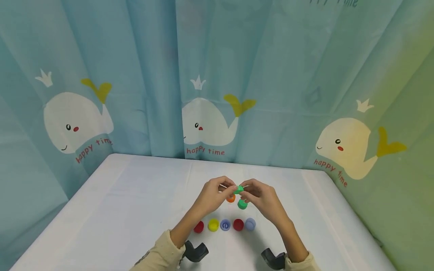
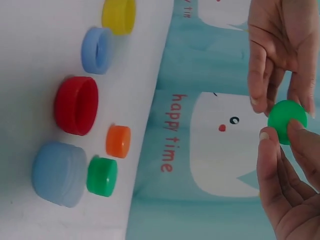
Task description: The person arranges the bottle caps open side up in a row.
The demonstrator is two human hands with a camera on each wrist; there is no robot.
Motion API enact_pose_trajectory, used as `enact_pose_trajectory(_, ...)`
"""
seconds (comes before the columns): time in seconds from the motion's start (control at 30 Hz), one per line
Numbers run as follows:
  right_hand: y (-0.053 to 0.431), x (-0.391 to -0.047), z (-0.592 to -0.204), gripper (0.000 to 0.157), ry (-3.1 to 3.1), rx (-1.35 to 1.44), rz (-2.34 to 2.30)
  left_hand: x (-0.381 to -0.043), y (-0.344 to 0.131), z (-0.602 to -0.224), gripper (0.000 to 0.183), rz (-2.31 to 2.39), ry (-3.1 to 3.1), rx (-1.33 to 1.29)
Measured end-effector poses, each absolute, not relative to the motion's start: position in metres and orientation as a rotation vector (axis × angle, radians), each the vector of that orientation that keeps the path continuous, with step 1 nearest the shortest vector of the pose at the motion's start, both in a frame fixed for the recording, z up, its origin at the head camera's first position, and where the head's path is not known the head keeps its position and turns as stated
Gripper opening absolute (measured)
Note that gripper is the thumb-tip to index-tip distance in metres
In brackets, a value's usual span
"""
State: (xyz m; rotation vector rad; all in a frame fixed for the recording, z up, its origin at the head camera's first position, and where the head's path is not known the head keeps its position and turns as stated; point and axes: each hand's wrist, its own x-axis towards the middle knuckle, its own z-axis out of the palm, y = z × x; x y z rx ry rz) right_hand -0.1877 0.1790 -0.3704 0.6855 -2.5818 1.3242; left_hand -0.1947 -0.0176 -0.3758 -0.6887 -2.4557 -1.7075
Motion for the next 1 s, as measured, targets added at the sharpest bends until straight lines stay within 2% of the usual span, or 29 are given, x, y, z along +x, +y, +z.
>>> enact_pose_trajectory(0.6, 0.191, -0.182, -0.355, 0.016, -2.586, 0.658, 1.222, -0.192, -0.002, -0.367, 0.015, -1.72, -2.419, -0.697)
enact_pose_trajectory(1.0, 0.198, -0.18, -0.352, 0.038, -2.613, 0.661, 1.131, -0.19, 0.009, -0.366, 0.02, -1.819, -2.33, -0.655)
